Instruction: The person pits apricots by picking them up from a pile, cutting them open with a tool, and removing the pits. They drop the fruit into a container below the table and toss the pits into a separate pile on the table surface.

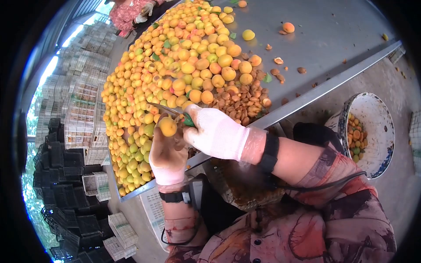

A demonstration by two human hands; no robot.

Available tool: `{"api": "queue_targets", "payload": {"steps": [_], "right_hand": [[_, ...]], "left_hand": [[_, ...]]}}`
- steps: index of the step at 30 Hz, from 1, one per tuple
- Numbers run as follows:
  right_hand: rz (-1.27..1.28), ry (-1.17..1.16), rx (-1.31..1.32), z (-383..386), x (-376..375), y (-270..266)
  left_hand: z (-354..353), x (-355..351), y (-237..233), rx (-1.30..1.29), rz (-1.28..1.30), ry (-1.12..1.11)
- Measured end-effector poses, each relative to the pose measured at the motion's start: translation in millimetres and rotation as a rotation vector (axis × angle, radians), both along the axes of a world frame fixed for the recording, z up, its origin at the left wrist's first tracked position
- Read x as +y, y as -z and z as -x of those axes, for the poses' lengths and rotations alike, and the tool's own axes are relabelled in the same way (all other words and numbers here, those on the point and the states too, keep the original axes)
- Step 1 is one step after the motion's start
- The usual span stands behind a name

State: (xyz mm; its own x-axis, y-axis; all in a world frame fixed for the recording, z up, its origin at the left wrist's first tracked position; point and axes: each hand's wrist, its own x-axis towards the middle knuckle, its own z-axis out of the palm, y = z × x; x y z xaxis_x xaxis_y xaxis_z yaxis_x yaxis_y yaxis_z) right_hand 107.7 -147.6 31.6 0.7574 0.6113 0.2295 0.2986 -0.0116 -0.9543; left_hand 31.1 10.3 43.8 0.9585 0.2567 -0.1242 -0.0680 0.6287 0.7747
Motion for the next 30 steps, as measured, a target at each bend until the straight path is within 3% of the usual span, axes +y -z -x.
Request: {"api": "queue_targets", "payload": {"steps": [11, 13, 16, 18, 20, 28, 30], "right_hand": [[0.069, 0.038, -0.069, 9, 4, 2], [0.070, 0.122, -0.207, 11, 6, 7], [0.201, 0.138, -0.233, 13, 8, 6], [0.194, 0.154, -0.243, 15, 9, 7], [0.188, 0.163, -0.254, 16, 10, 9], [0.170, 0.135, -0.190, 10, 11, 15], [0.031, 0.092, -0.040, 9, 14, 17]], "left_hand": [[-2, -16, 11, -0.078, 0.003, -0.008], [-1, -16, 14, -0.065, -0.003, -0.025], [1, -14, 23, -0.139, -0.141, 0.030], [2, -25, 18, -0.040, -0.220, -0.133], [2, -27, 14, -0.095, -0.209, -0.106], [2, -30, 11, -0.090, -0.246, -0.153], [1, -23, 10, -0.032, -0.420, -0.110]]}}
